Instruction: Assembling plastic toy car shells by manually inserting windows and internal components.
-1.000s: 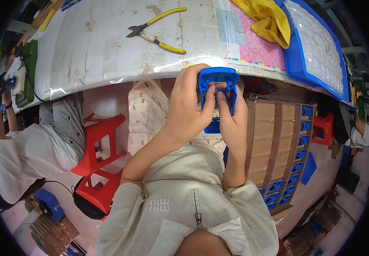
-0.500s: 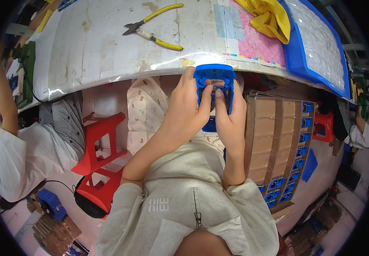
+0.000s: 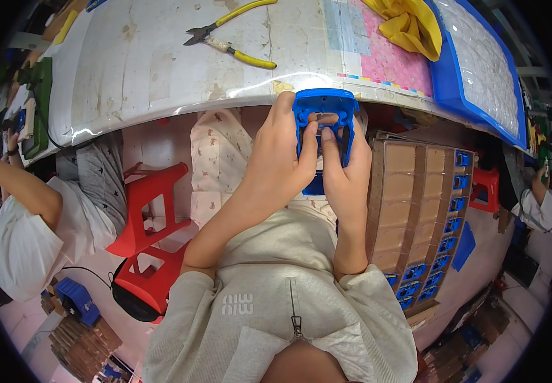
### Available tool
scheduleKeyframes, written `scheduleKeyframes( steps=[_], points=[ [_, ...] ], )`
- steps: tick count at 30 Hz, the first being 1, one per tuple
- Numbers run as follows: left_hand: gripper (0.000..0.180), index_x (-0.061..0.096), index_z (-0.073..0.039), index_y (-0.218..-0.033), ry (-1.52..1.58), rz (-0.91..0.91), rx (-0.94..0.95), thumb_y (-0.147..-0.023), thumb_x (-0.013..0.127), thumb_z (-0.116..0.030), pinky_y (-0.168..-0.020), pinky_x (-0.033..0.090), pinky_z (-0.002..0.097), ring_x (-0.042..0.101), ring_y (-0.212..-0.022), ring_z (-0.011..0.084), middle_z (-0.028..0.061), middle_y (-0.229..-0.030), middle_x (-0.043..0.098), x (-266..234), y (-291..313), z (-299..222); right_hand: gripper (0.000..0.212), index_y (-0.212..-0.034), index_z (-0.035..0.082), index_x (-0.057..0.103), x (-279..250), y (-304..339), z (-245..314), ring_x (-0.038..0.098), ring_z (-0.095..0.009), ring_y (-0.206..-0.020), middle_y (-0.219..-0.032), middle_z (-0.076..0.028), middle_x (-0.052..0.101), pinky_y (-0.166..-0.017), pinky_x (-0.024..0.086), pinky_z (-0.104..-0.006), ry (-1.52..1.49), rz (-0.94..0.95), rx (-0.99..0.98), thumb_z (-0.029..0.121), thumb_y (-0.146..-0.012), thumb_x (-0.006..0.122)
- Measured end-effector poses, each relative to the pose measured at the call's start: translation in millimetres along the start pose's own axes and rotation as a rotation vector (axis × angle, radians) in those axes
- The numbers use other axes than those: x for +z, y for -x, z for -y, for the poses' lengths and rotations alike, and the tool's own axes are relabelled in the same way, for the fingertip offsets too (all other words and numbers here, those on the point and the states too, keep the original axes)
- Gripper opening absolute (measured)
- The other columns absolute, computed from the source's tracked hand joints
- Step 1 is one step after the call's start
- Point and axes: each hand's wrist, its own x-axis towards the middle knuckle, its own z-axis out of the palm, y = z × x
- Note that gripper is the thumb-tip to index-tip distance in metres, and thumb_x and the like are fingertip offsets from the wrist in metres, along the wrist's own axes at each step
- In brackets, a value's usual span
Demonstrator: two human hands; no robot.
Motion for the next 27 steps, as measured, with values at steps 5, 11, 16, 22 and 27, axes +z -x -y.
scheduleKeyframes(
  steps=[5,11,16,22,27],
  points=[
    [0.029,0.039,0.009,-0.107,-0.039,-0.061,0.028,-0.081,0.05,0.0,-0.067,0.042,0.0409,0.054,-0.078,0.0385,0.0244,-0.088,0.052,-6.6,-1.8,-2.2,0.016,-0.099,-0.002,0.049,-4.5,6.1,1.6,0.055,-0.013,-0.067,-0.076,-0.009,0.058,-0.063,0.045,-0.0262,-0.151,0.136,0.128,-0.002,-0.084,0.043],
    [0.029,0.04,0.009,-0.108,0.021,-0.082,0.012,-0.083,0.05,-0.001,-0.069,0.043,0.0382,0.055,-0.078,0.034,0.0215,-0.088,0.053,-5.0,-2.4,2.2,0.017,-0.101,-0.002,0.048,-4.6,8.3,-7.6,0.054,-0.011,-0.07,-0.076,-0.009,0.057,-0.064,0.045,-0.0255,-0.214,0.192,0.175,-0.002,-0.085,0.042],
    [0.029,0.042,0.007,-0.108,0.05,-0.1,0.022,-0.082,0.051,0.0,-0.068,0.043,0.037,0.054,-0.079,0.0309,0.0192,-0.088,0.054,-1.5,-3.6,6.6,0.017,-0.103,-0.001,0.048,-4.9,8.6,-9.6,0.054,-0.011,-0.07,-0.076,-0.009,0.057,-0.064,0.045,-0.0256,-0.202,0.171,0.216,-0.001,-0.086,0.042],
    [0.028,0.047,0.004,-0.109,0.48,0.021,-0.159,-0.082,0.055,0.0,-0.071,0.045,0.0267,0.056,-0.082,0.0143,0.0112,-0.093,0.059,11.9,10.9,13.5,0.016,-0.101,-0.001,0.048,-3.3,8.6,-14.6,0.052,-0.012,-0.068,-0.077,-0.01,0.057,-0.064,0.043,-0.0256,-0.149,0.119,0.143,-0.001,-0.086,0.043],
    [0.025,0.051,0.002,-0.107,0.461,0.033,-0.225,-0.083,0.056,-0.003,-0.072,0.045,0.0252,0.055,-0.083,0.0106,0.0083,-0.093,0.061,8.9,12.2,18.5,0.014,-0.099,-0.002,0.049,-1.2,9.0,-14.1,0.051,-0.013,-0.067,-0.076,-0.012,0.057,-0.062,0.042,-0.027,-0.121,0.118,0.146,-0.001,-0.086,0.044]
  ],
)
